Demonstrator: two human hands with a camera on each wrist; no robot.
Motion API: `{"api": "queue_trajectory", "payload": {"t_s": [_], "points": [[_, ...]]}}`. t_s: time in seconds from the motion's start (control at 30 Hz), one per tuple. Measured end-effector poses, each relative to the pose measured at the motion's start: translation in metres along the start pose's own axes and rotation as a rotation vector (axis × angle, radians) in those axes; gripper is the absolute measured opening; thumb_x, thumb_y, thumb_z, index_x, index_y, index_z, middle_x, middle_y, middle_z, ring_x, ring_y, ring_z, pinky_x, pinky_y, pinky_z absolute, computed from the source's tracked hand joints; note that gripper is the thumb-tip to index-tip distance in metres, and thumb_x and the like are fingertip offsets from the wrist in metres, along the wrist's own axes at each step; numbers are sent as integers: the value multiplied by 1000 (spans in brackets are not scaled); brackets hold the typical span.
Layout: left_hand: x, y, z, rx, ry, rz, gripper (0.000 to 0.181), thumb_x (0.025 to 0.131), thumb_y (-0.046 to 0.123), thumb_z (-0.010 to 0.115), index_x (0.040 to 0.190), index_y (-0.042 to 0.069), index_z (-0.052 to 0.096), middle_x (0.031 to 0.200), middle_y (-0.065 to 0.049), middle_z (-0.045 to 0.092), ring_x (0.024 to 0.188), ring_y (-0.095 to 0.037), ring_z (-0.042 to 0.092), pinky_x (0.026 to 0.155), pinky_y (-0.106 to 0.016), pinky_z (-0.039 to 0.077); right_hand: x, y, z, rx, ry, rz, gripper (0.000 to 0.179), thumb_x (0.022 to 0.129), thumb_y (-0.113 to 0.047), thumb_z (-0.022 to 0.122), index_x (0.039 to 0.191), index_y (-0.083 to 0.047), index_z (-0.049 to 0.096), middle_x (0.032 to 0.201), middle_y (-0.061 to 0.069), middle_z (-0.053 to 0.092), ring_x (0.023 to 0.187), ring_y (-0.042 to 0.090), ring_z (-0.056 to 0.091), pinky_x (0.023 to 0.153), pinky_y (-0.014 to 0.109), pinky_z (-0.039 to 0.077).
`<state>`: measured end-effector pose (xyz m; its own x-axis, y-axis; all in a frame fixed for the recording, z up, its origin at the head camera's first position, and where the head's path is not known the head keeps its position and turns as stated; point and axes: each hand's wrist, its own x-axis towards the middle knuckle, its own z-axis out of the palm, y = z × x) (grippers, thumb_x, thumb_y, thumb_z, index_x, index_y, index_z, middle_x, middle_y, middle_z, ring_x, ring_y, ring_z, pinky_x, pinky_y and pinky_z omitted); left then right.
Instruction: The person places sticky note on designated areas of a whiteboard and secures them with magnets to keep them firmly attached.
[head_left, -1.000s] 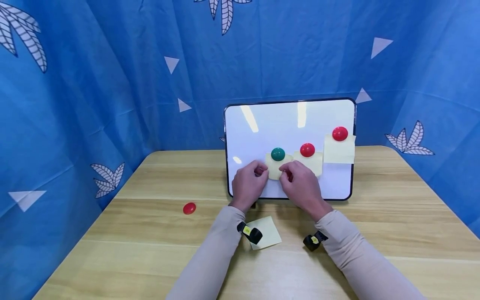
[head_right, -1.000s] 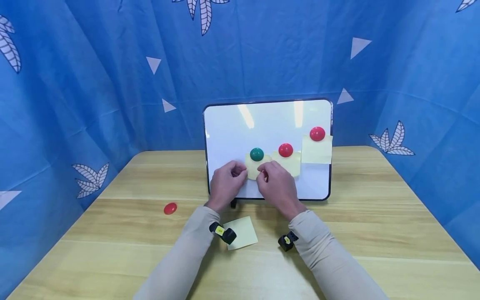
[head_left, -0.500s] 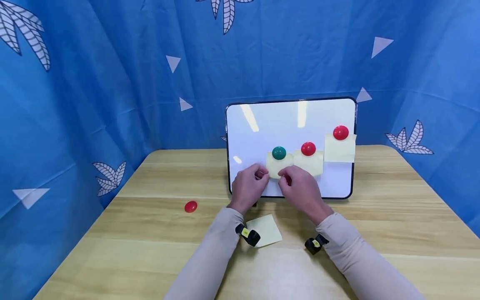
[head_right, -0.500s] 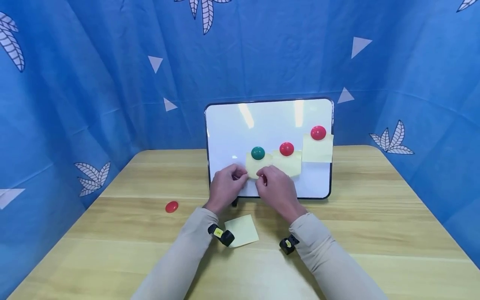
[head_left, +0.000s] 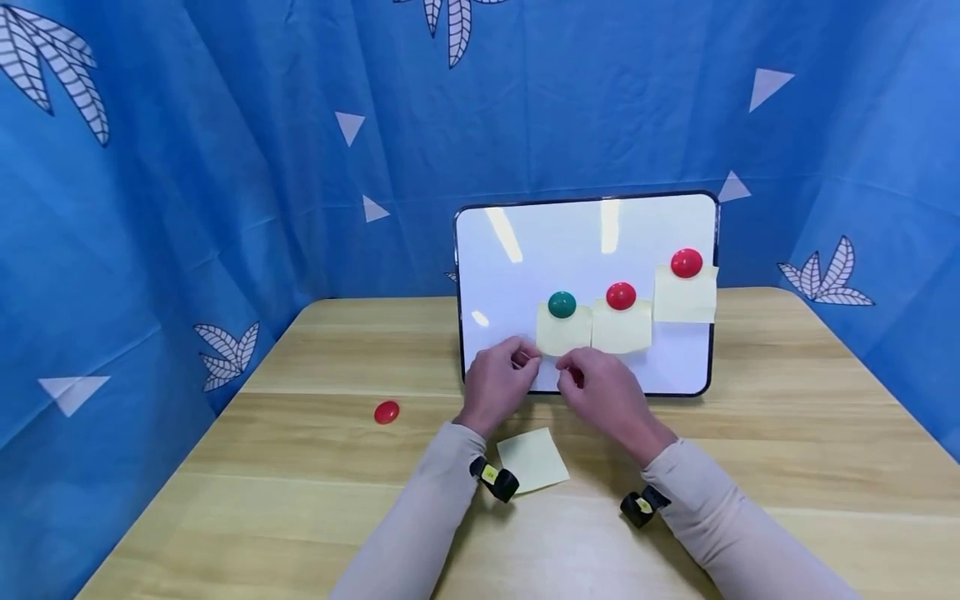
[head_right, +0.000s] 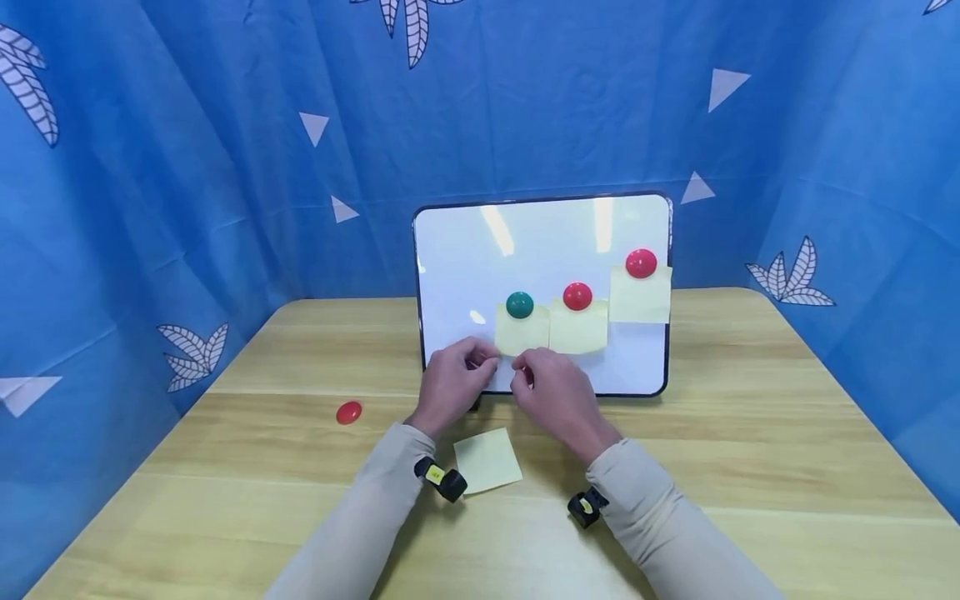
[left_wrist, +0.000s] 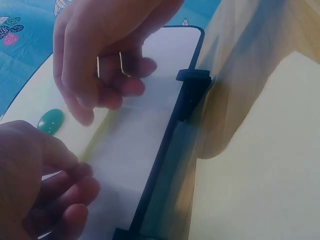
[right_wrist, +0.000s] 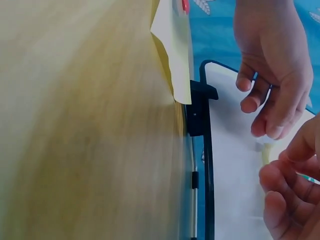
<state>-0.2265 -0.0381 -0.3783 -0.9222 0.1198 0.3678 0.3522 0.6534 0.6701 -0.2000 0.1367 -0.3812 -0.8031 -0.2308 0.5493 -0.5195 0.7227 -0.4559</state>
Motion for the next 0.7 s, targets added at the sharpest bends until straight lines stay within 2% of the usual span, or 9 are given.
{"api": "queue_trajectory", "payload": {"t_s": [0.2, 0.37, 0.5, 0.7], "points": [[-2, -2, -3, -10, -10, 10, 4, 94, 21, 69, 95, 18, 73, 83, 9, 67, 76, -10, 60, 68, -26, 52, -3, -2, -3, 4, -77, 22, 9, 89, -6, 65, 90, -5, 74, 73, -4, 60, 65, 13, 53, 60, 29, 49], [-4, -4, -4, 3, -32, 18, 5, 94, 22, 69, 95, 18, 72, 83, 10, 67, 76, -9, 60, 70, -27, 51, -6, -4, -6, 13, -156, 51, 9, 90, -9, 66, 88, -9, 74, 71, -7, 59, 65, 12, 52, 57, 29, 47], [-4, -3, -7, 15, -47, 32, 5, 94, 22, 69, 95, 19, 72, 83, 10, 67, 75, -9, 60, 70, -27, 51, -7, -4, -8, 49, -242, 59, 9, 91, -9, 66, 89, -9, 75, 73, -7, 60, 65, 12, 52, 58, 29, 48], [-9, -6, -11, 31, -92, 15, 4, 95, 21, 69, 97, 18, 72, 85, 9, 67, 77, -10, 60, 71, -25, 52, -6, -5, -10, 96, -376, 44, 10, 92, -10, 66, 92, -8, 75, 73, -8, 59, 67, 13, 53, 61, 29, 48]]}}
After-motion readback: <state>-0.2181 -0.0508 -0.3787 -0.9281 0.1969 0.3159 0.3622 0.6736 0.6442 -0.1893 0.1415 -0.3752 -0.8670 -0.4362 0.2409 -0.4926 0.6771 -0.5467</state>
